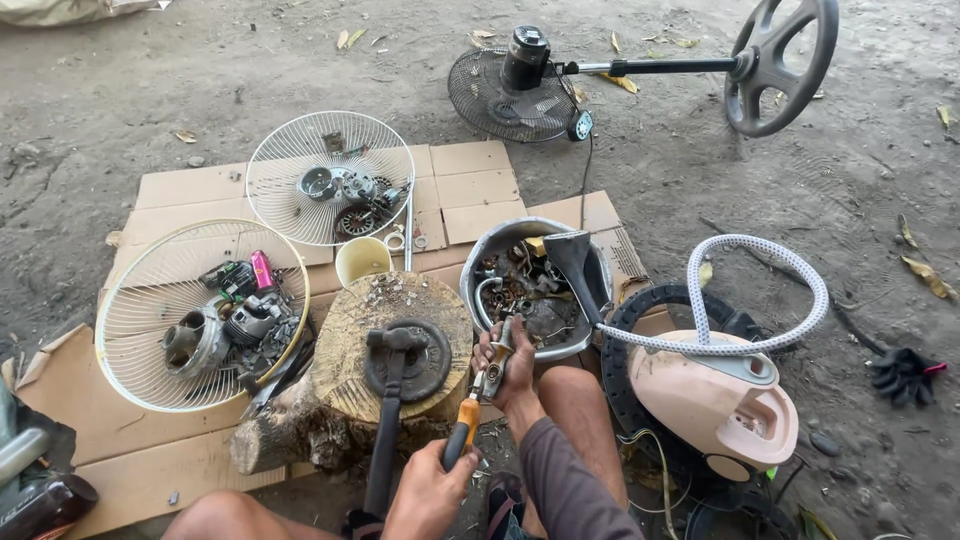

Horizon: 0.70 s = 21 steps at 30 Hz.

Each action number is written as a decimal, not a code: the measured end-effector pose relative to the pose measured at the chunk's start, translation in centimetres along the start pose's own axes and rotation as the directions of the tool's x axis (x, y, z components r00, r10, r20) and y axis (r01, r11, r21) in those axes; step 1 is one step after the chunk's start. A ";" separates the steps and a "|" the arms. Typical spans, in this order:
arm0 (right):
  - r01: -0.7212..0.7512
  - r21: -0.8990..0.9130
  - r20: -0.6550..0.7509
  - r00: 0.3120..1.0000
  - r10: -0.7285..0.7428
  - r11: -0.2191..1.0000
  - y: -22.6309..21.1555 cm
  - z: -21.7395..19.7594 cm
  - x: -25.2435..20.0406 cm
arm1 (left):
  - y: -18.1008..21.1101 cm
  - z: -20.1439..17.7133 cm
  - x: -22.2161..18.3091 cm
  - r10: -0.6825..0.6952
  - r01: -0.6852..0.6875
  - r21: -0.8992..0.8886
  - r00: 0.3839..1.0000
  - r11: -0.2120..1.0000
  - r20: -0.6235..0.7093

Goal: Dismantling a motor component using a hammer and a metal punch on a wooden block for scrap recovery.

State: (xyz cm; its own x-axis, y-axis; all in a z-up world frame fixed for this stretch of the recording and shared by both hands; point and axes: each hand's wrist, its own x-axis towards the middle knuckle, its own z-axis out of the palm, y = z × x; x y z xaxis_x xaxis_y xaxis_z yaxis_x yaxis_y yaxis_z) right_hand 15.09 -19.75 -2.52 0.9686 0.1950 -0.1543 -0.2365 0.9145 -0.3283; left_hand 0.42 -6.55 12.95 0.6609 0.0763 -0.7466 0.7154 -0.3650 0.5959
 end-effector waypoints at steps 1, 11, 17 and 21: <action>0.002 0.001 0.003 1.000 -0.002 1.000 -0.2 0.6 -0.2 | -0.2 0.1 0.3 0.003 -0.003 0.001 1.000 1.000 -0.002; 0.000 -0.262 0.088 0.996 0.024 0.965 -0.3 1.8 -0.1 | 1.7 -0.6 -0.9 -0.045 0.043 0.058 0.999 0.997 0.019; -0.008 -0.474 0.126 0.989 0.076 0.881 0.3 1.8 -0.1 | 1.5 -1.0 -0.5 -0.085 0.082 0.131 0.996 0.988 0.021; 0.002 -0.594 0.138 0.985 0.099 0.805 0.6 1.4 0.2 | 1.0 -1.4 0.5 -0.068 0.063 0.122 0.997 0.991 0.039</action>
State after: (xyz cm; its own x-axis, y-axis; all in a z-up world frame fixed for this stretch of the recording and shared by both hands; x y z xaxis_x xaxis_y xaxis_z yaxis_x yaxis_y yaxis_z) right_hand 15.20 -18.65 -1.45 0.9417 0.3317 -0.0560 -0.2338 0.5258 -0.8178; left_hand 1.78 -5.59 13.57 0.6014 0.0643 -0.7964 0.7221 -0.4703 0.5073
